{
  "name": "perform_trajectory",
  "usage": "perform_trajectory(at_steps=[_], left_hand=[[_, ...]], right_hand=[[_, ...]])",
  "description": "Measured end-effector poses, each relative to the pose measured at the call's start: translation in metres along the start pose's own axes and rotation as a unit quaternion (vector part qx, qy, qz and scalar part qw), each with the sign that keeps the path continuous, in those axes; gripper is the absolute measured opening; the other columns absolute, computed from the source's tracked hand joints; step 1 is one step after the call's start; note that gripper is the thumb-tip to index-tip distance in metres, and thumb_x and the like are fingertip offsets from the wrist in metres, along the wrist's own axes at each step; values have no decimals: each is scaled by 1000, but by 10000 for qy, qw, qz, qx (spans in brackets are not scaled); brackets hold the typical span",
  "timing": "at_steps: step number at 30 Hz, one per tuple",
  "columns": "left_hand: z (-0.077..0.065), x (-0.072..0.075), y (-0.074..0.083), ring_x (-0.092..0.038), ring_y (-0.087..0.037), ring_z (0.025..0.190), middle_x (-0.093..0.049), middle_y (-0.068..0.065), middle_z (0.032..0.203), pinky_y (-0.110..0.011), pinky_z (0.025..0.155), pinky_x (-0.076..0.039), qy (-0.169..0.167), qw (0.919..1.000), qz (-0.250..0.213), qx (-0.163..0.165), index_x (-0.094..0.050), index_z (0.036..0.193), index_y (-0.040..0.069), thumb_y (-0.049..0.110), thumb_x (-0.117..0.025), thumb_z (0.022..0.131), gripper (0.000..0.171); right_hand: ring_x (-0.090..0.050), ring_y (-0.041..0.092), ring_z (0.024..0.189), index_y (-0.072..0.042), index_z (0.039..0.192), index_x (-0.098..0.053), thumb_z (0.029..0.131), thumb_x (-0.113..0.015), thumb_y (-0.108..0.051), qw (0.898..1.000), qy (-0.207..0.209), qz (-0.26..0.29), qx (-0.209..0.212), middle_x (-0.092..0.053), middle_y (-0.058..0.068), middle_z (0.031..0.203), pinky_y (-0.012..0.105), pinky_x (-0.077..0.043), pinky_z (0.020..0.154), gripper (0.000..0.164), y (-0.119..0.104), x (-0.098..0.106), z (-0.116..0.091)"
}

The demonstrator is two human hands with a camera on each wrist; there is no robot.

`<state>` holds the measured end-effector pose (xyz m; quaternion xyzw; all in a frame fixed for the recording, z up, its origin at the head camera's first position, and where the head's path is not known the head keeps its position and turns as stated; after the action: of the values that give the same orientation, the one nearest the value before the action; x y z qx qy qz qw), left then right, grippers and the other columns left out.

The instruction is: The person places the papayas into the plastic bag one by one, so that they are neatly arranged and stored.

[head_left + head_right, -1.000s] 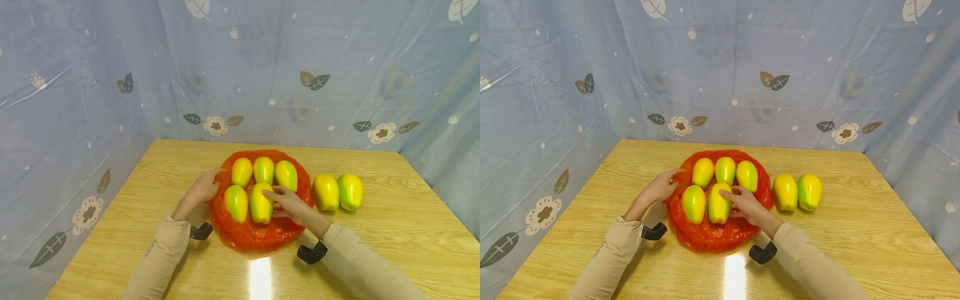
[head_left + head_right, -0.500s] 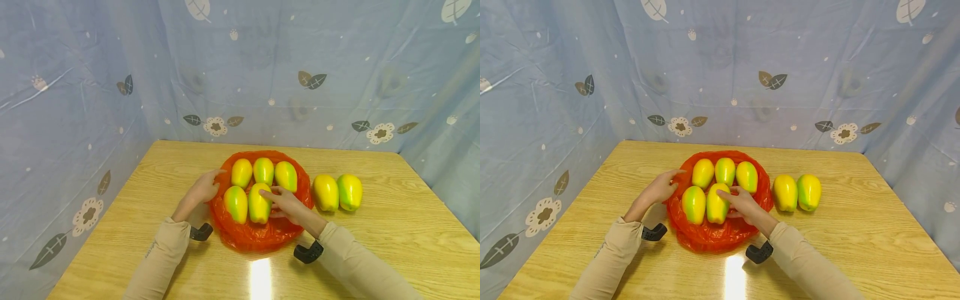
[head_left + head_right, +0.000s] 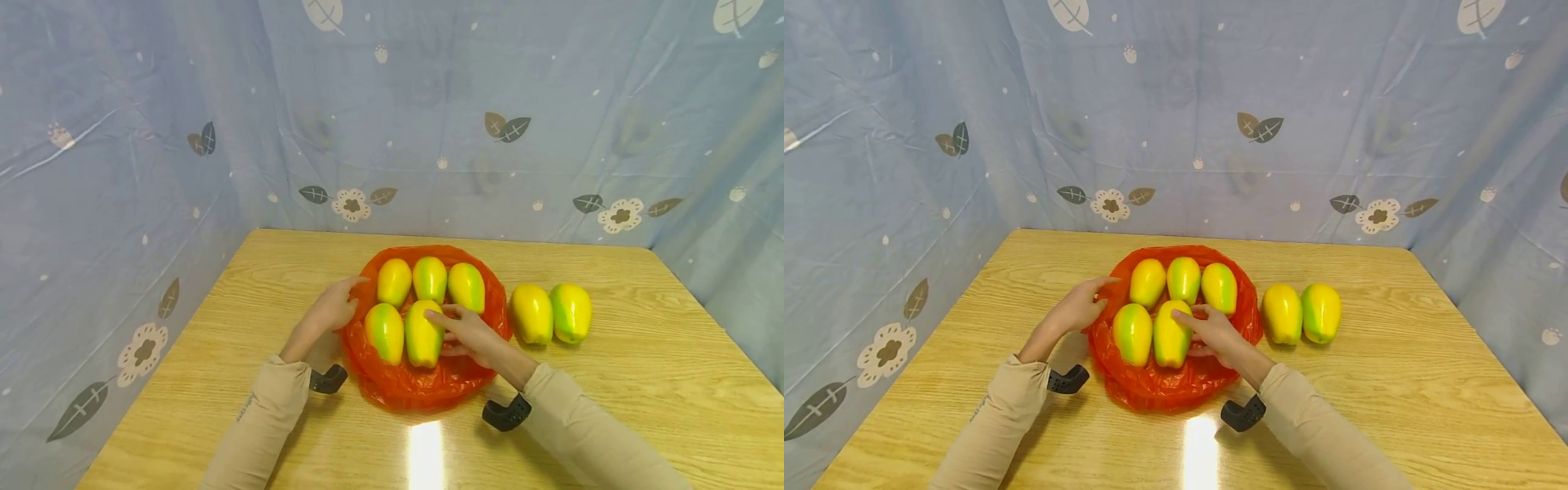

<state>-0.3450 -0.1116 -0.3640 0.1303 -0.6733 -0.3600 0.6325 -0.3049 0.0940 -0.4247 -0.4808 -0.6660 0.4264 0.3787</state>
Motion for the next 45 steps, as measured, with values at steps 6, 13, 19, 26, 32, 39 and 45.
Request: perform_trajectory(at_steps=[6, 13, 19, 26, 32, 39, 45], left_hand=[[0, -1, -1, -32, -13, 50, -53, -19, 124, -25, 50, -35, -40, 10000, -16, 20, -47, 138, 2, -5, -48, 91, 48], [1, -1, 0, -40, -18, 60, -53, -18, 126, -28, 56, -38, -40, 10000, 42, -4, -47, 137, 1, -5, -48, 91, 47], [1, 0, 0, -39, -19, 60, -53, -18, 126, -29, 58, -38, -26, 9999, 106, -12, -48, 137, 1, -5, -49, 91, 47], [1, 1, -1, -46, -23, 72, -53, -18, 130, -33, 69, -42, 5, 9998, 175, -27, -48, 137, 1, -5, -49, 91, 46], [1, 0, -2, -45, -22, 67, -51, -18, 131, -31, 63, -42, -48, 9999, 127, 14, -48, 137, 2, -4, -49, 91, 47], [0, -1, -1, -37, -17, 57, -52, -18, 127, -28, 56, -38, -58, 10000, 80, 8, -47, 138, 2, -5, -49, 91, 47], [1, -2, -1, -36, -16, 56, -52, -17, 124, -28, 53, -38, -75, 10000, 48, 27, -47, 138, 2, -5, -49, 91, 47]], right_hand=[[-50, 34, 106, 2, 144, -28, 92, -62, -38, 9999, -4, -108, 34, -43, 25, 128, 44, -52, 80, 74, 0, 5, -1], [-51, 33, 105, 4, 141, -33, 92, -62, -37, 10000, -43, -42, 70, -45, 22, 125, 44, -52, 80, 70, -2, 16, -2], [-52, 36, 108, 3, 141, -30, 93, -60, -38, 10000, -32, -68, 63, -44, 25, 127, 43, -52, 81, 70, -8, 30, -8], [-48, 41, 115, 3, 144, -26, 94, -58, -37, 9998, -81, -135, 105, -37, 31, 136, 44, -51, 83, 71, -14, 41, -15], [-48, 41, 115, 4, 144, -25, 96, -55, -35, 9994, -187, -240, 157, -37, 32, 135, 43, -52, 82, 69, -19, 46, -20], [-45, 42, 115, 5, 143, -23, 99, -51, -34, 9986, -369, -100, 353, -36, 30, 132, 45, -51, 84, 66, -27, 58, -24], [-48, 38, 115, 5, 147, -16, 99, -48, -37, 9986, -360, -49, 382, -35, 32, 134, 43, -51, 84, 71, -32, 73, -31]])
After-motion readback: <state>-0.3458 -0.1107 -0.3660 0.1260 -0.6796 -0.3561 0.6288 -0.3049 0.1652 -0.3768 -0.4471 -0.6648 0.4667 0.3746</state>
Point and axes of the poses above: each hand's wrist, its own z-axis towards the middle knuckle, its own x-axis out of the back of the hand, y = z × x, the point moved 10 cm from there along z, towards the middle knuckle
